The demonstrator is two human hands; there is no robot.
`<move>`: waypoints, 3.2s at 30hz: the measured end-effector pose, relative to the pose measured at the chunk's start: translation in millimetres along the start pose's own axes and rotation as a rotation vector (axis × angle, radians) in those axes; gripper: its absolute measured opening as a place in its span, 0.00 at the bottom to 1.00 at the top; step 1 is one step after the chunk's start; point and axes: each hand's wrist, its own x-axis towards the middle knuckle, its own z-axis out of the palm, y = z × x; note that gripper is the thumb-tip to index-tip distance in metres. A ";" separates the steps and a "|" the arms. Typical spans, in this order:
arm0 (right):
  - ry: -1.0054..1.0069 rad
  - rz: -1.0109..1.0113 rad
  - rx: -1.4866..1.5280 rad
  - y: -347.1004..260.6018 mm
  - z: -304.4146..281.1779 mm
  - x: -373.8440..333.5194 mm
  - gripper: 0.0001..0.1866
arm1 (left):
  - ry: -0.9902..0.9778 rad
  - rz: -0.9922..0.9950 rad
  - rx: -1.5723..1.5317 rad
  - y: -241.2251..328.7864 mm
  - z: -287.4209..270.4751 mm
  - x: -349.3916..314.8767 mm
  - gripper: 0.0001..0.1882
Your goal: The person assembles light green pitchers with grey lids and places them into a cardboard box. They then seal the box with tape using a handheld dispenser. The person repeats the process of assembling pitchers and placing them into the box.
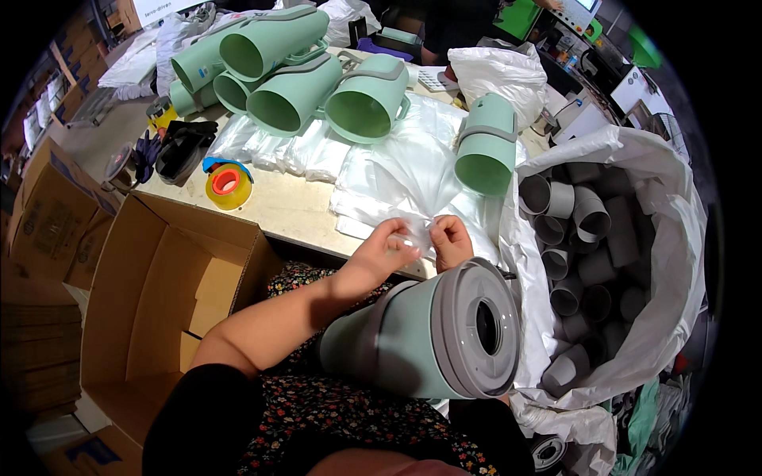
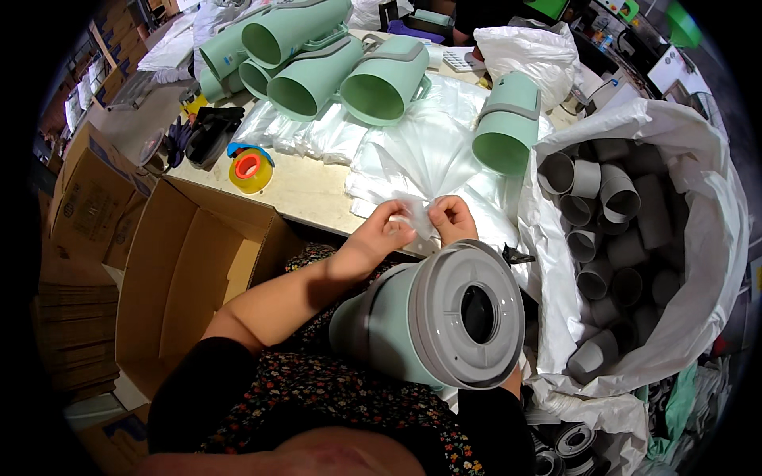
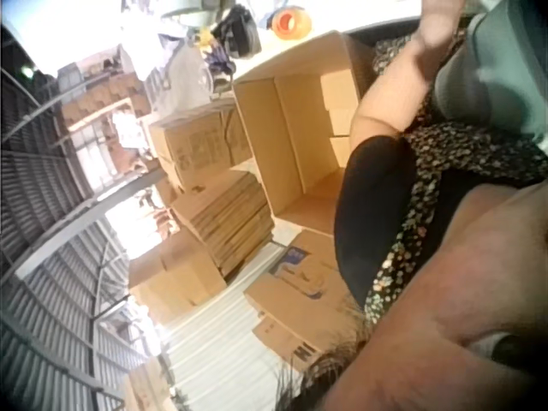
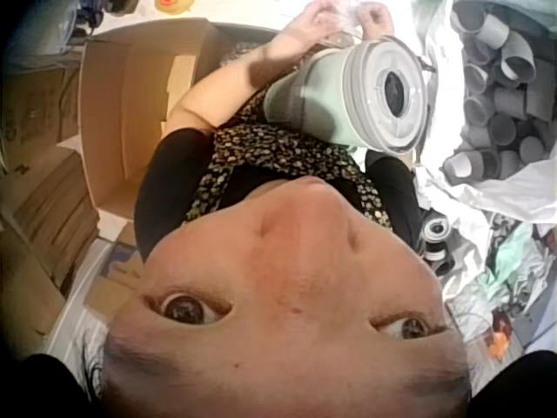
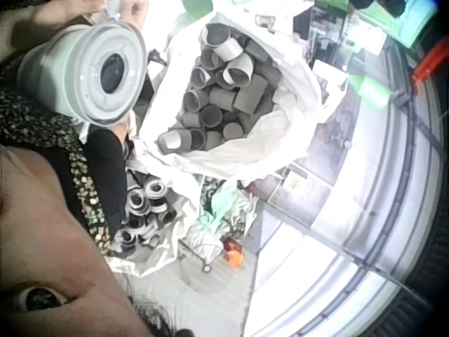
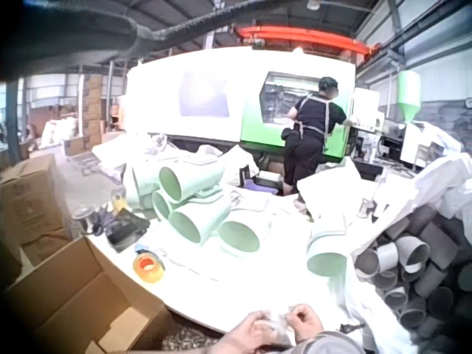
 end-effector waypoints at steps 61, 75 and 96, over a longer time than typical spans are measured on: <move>-0.347 1.033 -0.591 -20.5 101.6 -170.6 0.12 | 0.123 -1.237 1.236 -222.0 -271.9 -411.3 0.26; 0.543 0.180 -0.028 -47.3 -109.7 22.1 0.20 | 0.826 -0.636 0.564 -148.4 -283.6 -358.5 0.10; 0.276 -0.122 0.226 -76.5 -83.7 -24.8 0.18 | 0.485 0.643 0.699 115.3 -67.0 -139.8 0.15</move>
